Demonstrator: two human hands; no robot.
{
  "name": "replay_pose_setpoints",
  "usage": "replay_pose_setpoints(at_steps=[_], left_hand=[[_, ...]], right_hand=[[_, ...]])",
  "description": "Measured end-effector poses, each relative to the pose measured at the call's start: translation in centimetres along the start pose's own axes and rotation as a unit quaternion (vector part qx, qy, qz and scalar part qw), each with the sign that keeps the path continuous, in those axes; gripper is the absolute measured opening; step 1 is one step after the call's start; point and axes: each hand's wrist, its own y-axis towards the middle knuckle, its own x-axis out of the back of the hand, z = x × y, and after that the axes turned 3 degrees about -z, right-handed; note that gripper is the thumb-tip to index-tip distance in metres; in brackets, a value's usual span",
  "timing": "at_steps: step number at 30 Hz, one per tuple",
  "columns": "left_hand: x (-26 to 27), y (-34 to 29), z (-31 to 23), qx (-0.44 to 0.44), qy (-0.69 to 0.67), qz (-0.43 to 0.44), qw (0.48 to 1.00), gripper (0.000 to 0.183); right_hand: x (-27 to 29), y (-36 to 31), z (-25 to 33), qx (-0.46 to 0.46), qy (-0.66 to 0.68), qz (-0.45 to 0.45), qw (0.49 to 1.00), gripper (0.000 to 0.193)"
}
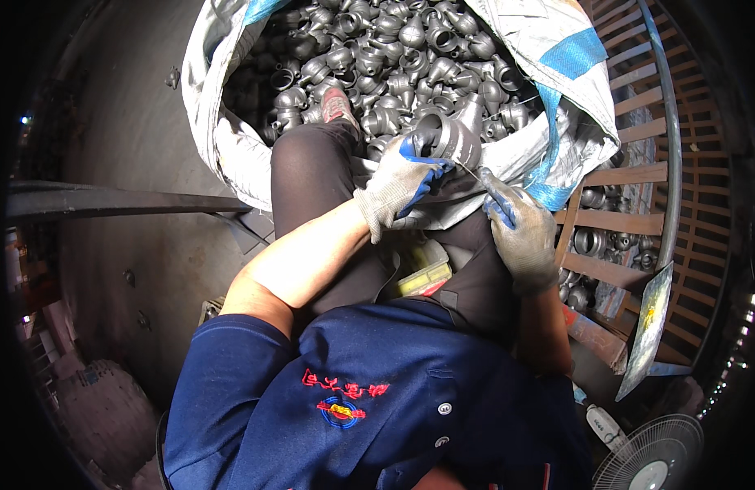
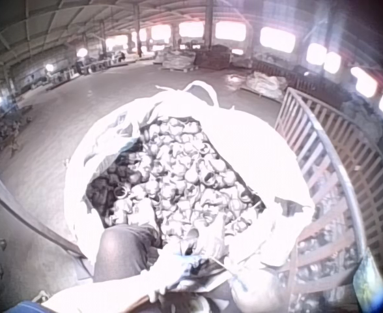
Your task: The recorder is sitting and inspecting/cleaning metal industrial components from a large bulk bag using a small manual tool.
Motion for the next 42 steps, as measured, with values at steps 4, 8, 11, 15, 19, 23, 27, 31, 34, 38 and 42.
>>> replay_pose_setpoints(at_steps=[4,8,11,15,19,23,27,31,34,38,42], left_hand=[[0.0,0.3,0.6,-0.110,0.126,-0.010,0.986,0.017],[0.1,0.3,0.3,-0.064,0.158,-0.008,0.985,0.017],[0.2,0.4,0.4,0.011,0.094,0.003,0.995,0.019],[-0.4,0.1,-0.9,-0.063,0.142,0.004,0.988,0.022],[-1.3,-0.6,-1.6,0.011,-0.001,0.004,1.000,0.028],[-0.8,0.9,1.9,-0.076,0.002,-0.036,0.996,0.025],[-1.6,-0.8,-2.1,0.012,0.007,0.014,1.000,0.020],[-1.3,-0.9,-2.4,-0.028,0.105,0.027,0.994,0.021],[-1.3,-0.7,-1.6,-0.084,0.087,0.025,0.992,0.020],[-1.0,-1.0,-2.3,-0.025,-0.001,0.049,0.998,0.020],[-1.1,-1.1,-2.7,0.023,-0.052,0.084,0.995,0.018]], right_hand=[[0.6,0.3,0.9,-0.032,-0.034,0.002,0.999,0.034],[0.7,0.3,0.9,-0.037,-0.071,0.022,0.997,0.036],[0.8,0.2,0.3,-0.045,-0.046,0.045,0.997,0.036],[-0.1,-0.7,-1.5,-0.102,0.170,-0.018,0.980,0.032],[-0.1,-1.3,-1.5,-0.171,0.278,-0.027,0.945,0.032],[0.4,-1.5,-0.4,-0.272,0.357,0.006,0.894,0.033],[-0.4,-2.3,-1.3,-0.255,0.428,-0.045,0.866,0.034],[0.2,-2.0,-1.5,-0.306,0.481,-0.031,0.821,0.035],[-0.5,-1.8,-1.6,-0.274,0.492,-0.065,0.824,0.036],[-0.9,-1.3,-2.3,-0.306,0.545,-0.110,0.773,0.038],[-0.8,-0.2,-2.7,-0.267,0.555,-0.124,0.778,0.039]])
